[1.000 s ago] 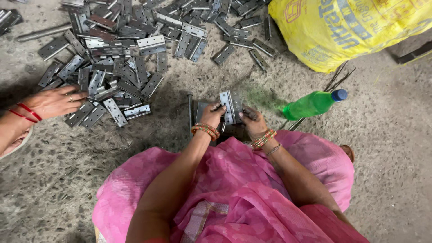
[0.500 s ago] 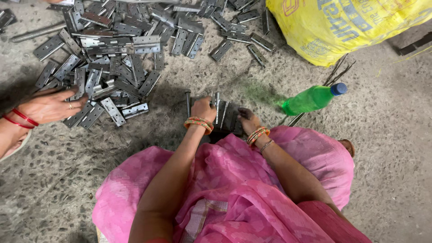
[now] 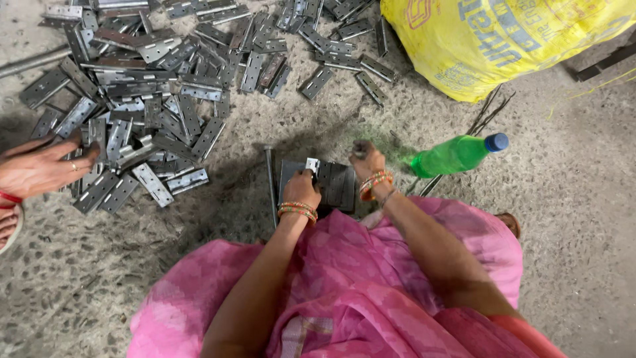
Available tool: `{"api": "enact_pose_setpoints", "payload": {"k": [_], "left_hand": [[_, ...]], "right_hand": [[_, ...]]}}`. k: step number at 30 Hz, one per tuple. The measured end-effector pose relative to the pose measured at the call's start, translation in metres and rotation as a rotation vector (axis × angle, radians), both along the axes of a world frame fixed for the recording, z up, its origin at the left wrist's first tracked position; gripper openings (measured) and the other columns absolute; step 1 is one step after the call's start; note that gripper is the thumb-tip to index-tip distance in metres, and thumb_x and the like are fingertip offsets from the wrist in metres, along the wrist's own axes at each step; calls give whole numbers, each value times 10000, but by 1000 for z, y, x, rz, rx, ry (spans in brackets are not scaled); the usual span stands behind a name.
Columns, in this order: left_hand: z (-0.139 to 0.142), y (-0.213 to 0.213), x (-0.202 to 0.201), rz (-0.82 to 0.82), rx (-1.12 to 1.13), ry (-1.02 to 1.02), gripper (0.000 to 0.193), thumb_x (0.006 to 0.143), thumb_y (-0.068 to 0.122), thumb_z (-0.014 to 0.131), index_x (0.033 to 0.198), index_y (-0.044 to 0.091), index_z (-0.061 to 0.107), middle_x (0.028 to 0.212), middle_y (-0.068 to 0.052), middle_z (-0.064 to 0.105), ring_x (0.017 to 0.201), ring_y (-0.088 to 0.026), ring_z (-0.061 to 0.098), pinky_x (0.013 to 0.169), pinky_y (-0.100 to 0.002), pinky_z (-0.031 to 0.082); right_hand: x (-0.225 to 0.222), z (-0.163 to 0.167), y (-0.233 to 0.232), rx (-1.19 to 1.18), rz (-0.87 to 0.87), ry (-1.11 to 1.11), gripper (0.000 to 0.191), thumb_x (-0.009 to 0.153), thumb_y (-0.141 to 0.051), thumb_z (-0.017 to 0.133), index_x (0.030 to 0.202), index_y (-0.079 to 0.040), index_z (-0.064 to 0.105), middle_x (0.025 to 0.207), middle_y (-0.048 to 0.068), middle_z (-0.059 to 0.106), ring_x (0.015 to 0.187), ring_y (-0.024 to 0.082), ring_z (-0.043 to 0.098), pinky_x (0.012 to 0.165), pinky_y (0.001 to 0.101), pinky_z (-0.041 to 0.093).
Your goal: The person sits on the floor and assembles metal hinges by inserting pins into hinge leaves using a metal block and hammer. They repeatedly pick up hinge parts, align them, and strike the pins to secure them, then place the assembled hinges into a nearby bucket.
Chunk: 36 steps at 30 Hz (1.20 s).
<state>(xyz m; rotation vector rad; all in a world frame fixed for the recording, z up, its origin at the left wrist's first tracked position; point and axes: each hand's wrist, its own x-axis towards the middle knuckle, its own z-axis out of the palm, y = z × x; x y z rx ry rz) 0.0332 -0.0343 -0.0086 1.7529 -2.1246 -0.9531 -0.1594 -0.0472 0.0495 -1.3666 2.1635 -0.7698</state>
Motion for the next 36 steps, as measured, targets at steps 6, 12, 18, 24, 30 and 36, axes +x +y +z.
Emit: {"api": "enact_pose_setpoints", "payload": {"k": [6,12,18,24,30,36], "left_hand": [[-13,7,2,131,27,96,426,800,213,824,1134,10,655,1222,-304,615,1062,-497,642,964,-530,520],[-4,10,-6,194,16,171,526,799,224,827,1251,58,615,1284,-269,568,1174,-485,567,1053,-539,430],[2,1,-7,250,150,183,515,806,220,818,1273,132,619,1302,-172,563,1153,-450,569,986,-519,479],[-1,-1,-5,253,111,238,493,793,193,812,1244,101,635,1282,-198,576,1121,-457,590,959,-532,486],[-10,-13,0,288,-9,235,402,809,204,795,1161,58,667,1157,-265,644,1046,-469,646,953,-533,497],[-18,-32,7,314,-142,302,429,772,227,812,1157,80,692,1173,-257,648,1085,-477,626,935,-510,501]], "right_hand": [[-32,4,-94,-22,32,374,523,805,-185,808,1273,-84,599,1251,225,622,1138,413,613,975,472,512],[-65,0,-157,49,-20,411,570,820,-173,780,1347,-103,574,1310,256,574,1139,439,619,933,507,544],[-81,-18,-170,305,-106,356,479,878,-204,755,1318,-103,596,1297,202,651,1123,420,669,926,505,571],[-76,-21,-169,282,2,499,410,852,-162,742,1241,-76,644,1249,234,651,1108,413,669,920,484,575],[-77,-18,-155,316,61,452,348,895,-66,630,1240,-70,673,1213,258,677,1086,425,691,875,484,602],[-51,-22,-112,147,-214,-255,364,843,-189,743,1168,-39,674,1006,163,673,869,304,649,732,435,566]]}}
